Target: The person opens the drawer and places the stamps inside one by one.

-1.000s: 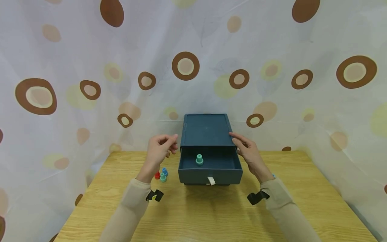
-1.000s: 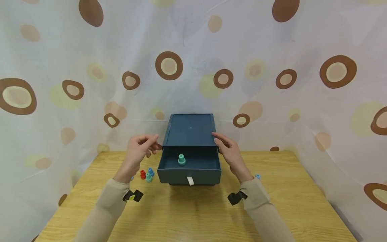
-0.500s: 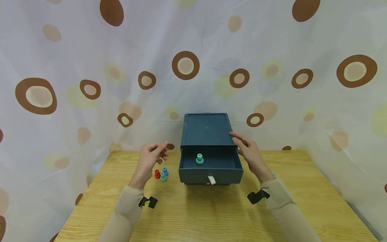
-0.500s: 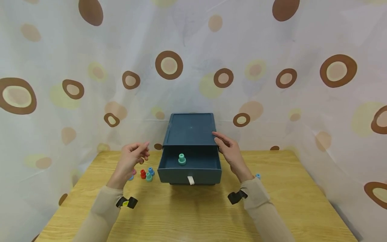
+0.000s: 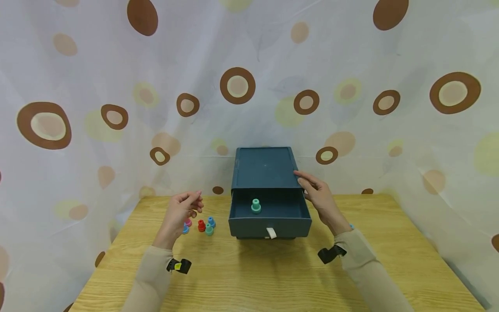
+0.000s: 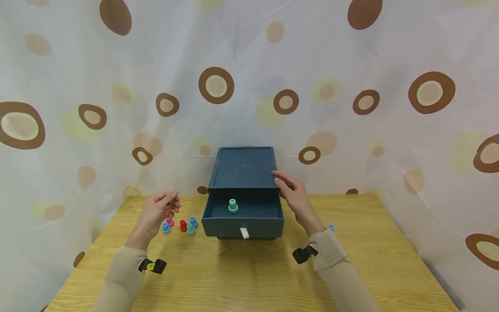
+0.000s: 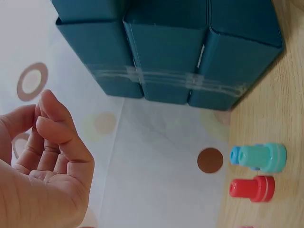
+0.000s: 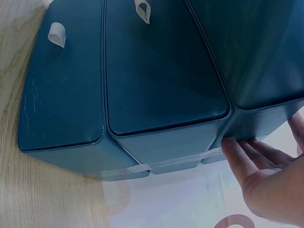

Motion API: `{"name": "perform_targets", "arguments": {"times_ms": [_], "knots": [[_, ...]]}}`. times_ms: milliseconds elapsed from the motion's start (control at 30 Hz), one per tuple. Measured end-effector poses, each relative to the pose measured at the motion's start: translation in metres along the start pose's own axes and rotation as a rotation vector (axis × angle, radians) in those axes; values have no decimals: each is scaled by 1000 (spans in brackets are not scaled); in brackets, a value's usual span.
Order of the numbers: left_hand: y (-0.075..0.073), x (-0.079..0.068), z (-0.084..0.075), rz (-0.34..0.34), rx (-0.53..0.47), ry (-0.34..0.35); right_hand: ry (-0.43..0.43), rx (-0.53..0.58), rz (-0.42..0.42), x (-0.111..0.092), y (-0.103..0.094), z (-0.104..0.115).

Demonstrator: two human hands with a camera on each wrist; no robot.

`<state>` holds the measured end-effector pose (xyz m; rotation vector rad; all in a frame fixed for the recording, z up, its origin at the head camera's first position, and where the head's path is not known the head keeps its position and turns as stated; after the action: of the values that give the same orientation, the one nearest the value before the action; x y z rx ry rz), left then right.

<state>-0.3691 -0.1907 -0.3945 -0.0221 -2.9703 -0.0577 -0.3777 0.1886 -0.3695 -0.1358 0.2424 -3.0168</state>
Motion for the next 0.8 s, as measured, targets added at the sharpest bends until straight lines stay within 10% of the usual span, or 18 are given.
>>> {"name": "perform_targets", "arguments": {"times_ms": [800], "knots": [[-64, 2, 69, -37, 116, -173, 0, 1, 6, 2, 2, -3]]}}
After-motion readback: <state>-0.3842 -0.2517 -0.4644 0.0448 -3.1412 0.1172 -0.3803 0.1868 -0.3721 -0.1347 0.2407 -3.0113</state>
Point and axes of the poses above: each hand's wrist, its own x-axis towards the middle knuckle, its own y-axis out of the palm, z = x × y, the point moved 9 cm from there along x, towards the middle knuckle, and after that the axes turned 8 degrees about y, right-handed, at the moved point
